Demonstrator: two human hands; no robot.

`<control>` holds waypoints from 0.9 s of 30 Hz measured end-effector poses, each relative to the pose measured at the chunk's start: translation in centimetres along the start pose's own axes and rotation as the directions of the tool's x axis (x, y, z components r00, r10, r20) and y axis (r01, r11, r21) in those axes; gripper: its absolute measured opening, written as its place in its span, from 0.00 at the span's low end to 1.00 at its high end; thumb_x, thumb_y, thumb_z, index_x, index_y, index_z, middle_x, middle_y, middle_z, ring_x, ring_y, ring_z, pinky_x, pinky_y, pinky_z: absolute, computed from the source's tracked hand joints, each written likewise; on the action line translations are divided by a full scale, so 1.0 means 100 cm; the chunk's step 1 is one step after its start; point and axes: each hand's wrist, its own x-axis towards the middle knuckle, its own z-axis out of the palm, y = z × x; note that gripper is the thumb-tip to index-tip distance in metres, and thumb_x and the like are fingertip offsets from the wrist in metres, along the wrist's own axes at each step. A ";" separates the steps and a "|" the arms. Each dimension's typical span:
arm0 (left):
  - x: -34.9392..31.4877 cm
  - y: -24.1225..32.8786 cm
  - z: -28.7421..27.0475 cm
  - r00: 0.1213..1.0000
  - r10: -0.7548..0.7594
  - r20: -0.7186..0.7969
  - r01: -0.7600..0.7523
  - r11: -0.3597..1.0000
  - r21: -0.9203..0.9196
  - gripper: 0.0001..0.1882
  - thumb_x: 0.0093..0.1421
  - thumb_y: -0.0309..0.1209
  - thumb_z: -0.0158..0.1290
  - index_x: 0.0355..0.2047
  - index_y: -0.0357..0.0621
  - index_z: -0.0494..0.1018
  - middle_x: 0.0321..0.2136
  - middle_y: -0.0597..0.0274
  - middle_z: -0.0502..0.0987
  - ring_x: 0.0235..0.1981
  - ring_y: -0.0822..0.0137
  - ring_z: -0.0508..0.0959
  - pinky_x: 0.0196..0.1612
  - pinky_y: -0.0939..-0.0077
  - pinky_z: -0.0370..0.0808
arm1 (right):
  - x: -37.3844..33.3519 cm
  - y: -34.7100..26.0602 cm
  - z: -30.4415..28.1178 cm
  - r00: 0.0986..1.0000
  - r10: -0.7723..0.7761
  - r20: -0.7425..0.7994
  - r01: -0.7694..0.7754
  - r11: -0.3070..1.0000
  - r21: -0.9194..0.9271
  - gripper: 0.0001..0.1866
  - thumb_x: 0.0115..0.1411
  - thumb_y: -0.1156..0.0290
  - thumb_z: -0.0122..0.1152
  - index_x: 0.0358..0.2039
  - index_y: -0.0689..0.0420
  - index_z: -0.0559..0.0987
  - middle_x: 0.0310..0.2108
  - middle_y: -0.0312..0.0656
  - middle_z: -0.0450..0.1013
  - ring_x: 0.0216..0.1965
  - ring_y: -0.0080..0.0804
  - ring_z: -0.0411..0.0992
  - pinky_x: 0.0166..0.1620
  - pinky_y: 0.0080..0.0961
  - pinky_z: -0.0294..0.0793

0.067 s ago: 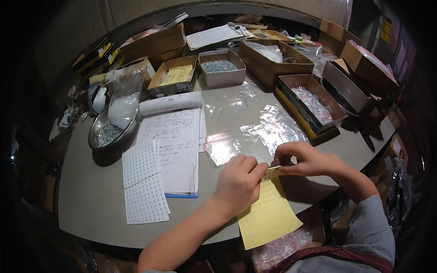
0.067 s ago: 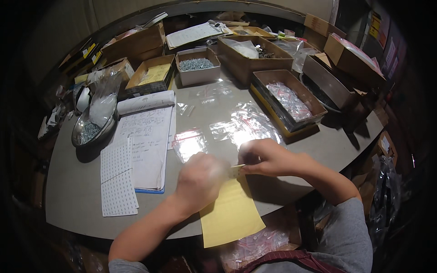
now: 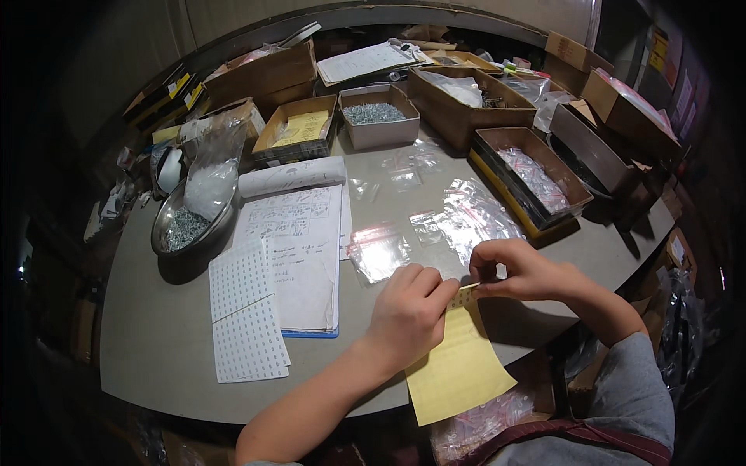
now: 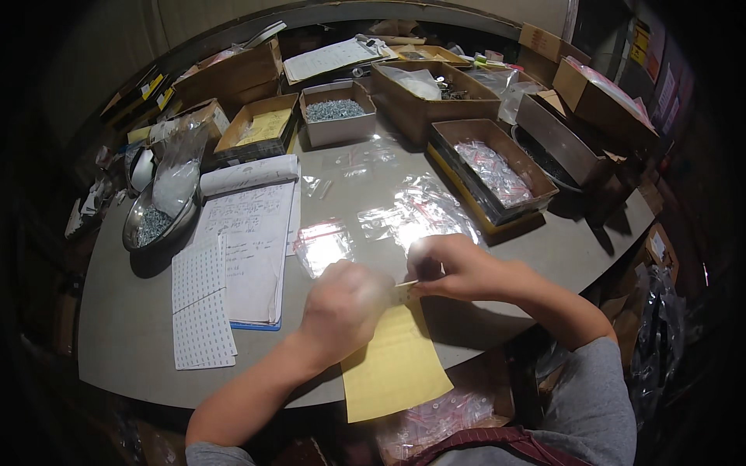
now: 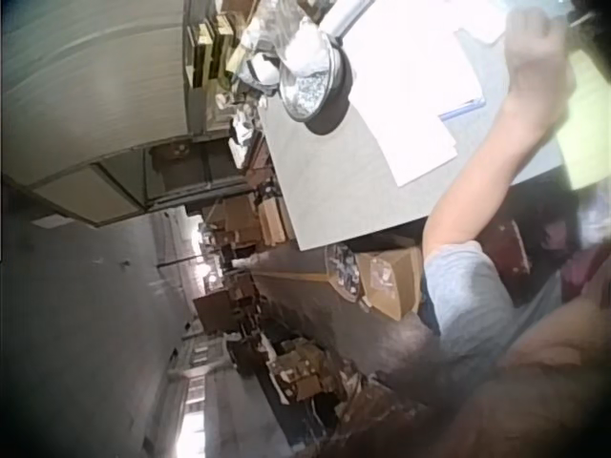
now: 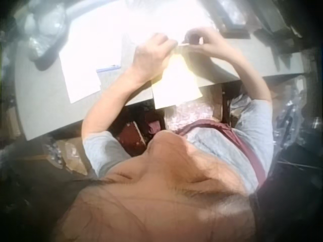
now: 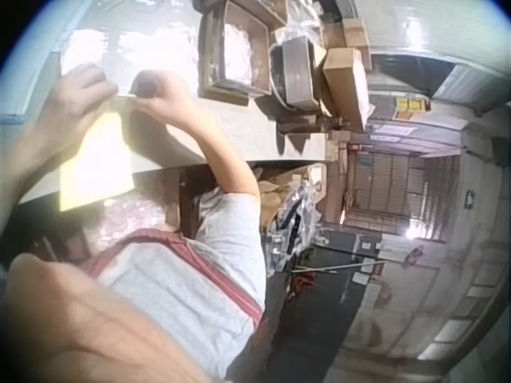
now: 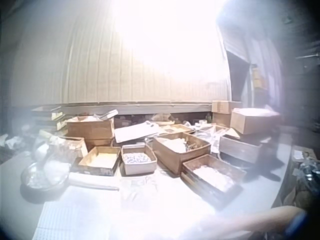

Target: The person repeatedly peels small round stickers from a yellow sheet and affixes them to small clear plastic pouches on a cluttered worktable. The pouches are placed into a cardboard box after labeling.

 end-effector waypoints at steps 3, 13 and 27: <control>-0.001 -0.002 0.000 0.999 -0.028 0.017 0.028 0.999 -0.030 0.09 0.51 0.25 0.60 0.35 0.43 0.81 0.33 0.56 0.78 0.35 0.51 0.77 0.39 0.59 0.76 | -0.003 -0.008 0.003 0.998 -0.023 -0.057 0.024 1.000 0.006 0.10 0.58 0.72 0.73 0.36 0.58 0.79 0.32 0.42 0.76 0.34 0.35 0.77 0.38 0.33 0.76; -0.005 -0.009 0.007 0.922 -0.372 0.110 0.388 0.886 -0.255 0.05 0.60 0.29 0.58 0.32 0.41 0.79 0.28 0.52 0.78 0.34 0.49 0.79 0.40 0.56 0.76 | -0.002 -0.024 0.003 0.843 -0.521 -0.132 0.409 0.781 -0.472 0.13 0.57 0.81 0.66 0.42 0.59 0.76 0.38 0.44 0.75 0.41 0.47 0.75 0.47 0.38 0.74; -0.008 0.003 0.011 0.951 -0.265 0.160 0.286 0.949 -0.128 0.06 0.61 0.31 0.58 0.34 0.42 0.81 0.30 0.50 0.80 0.37 0.46 0.80 0.41 0.52 0.77 | 0.077 0.029 0.011 0.967 -0.233 -0.108 0.187 0.928 -0.323 0.07 0.65 0.75 0.62 0.42 0.60 0.76 0.32 0.47 0.77 0.35 0.47 0.76 0.42 0.38 0.76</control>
